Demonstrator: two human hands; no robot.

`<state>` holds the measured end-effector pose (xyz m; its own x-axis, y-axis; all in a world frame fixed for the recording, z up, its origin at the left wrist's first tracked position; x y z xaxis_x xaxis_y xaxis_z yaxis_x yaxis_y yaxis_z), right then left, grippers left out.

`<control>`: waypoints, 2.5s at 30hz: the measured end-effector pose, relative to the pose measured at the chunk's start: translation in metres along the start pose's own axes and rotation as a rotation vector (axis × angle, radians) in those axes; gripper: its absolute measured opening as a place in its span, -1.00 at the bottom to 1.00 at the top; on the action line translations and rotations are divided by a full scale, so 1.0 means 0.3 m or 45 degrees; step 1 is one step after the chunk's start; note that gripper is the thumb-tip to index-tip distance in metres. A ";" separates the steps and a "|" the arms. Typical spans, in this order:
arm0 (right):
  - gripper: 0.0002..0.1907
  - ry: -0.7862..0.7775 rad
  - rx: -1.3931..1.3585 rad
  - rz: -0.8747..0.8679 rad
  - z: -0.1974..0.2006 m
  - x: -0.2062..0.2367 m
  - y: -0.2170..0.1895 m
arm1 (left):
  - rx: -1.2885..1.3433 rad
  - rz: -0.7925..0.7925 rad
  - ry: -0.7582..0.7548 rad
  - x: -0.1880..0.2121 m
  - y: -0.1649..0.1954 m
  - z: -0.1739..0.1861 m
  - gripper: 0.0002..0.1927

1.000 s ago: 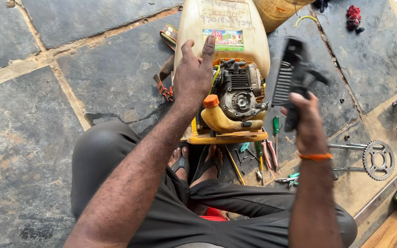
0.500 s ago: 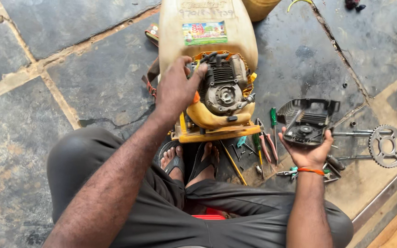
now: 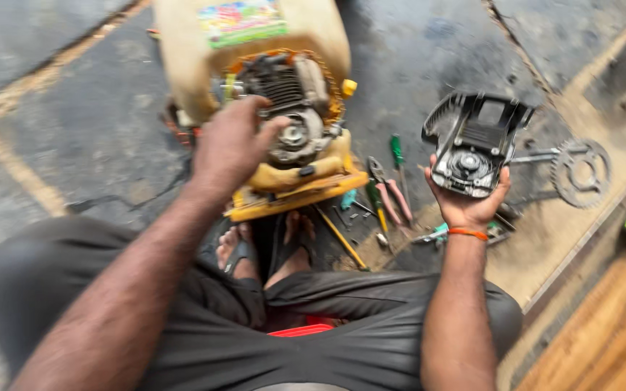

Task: The person sits on the floor repairing a brush cutter engine. They unscrew fasteners with a screwdriver, pry at the engine cover, remove the black fan cover and set it aside, then continue loosening parts on the engine crankcase with a screwdriver and pliers.

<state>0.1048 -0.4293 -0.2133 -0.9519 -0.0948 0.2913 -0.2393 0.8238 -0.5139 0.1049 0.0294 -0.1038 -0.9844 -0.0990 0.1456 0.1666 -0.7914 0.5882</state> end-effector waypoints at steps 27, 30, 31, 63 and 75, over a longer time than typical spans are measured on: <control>0.21 0.724 2.482 0.561 0.156 -0.122 0.130 | -0.025 0.067 -0.085 -0.022 0.050 -0.018 -0.46; 0.22 0.680 2.454 0.544 0.175 -0.125 0.130 | -0.114 -0.018 -0.065 -0.023 0.058 -0.022 -0.47; 0.21 0.658 2.401 0.546 0.186 -0.125 0.127 | -0.125 -0.010 -0.078 -0.028 0.056 -0.024 -0.47; -0.70 0.205 2.351 -1.188 0.258 0.019 0.385 | -0.200 -0.017 -0.172 -0.017 0.054 -0.024 -0.44; -0.73 0.463 1.608 0.016 -0.029 0.053 0.013 | -0.150 -0.123 -0.221 0.046 0.013 0.008 -0.40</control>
<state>0.0903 -0.4229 -0.2036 -0.8973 0.2272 0.3786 -0.4327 -0.2824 -0.8562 0.0920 0.0265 -0.0975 -0.9691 0.0780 0.2339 0.0542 -0.8581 0.5106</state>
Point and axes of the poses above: each hand's wrist, its own x-axis away from the middle knuckle, its own z-axis out of the back of the hand, y = z × x, the point moved 3 cm from there along -x, towards the middle knuckle, and after that the axes turned 5 degrees about -x, right-handed, at the moved point
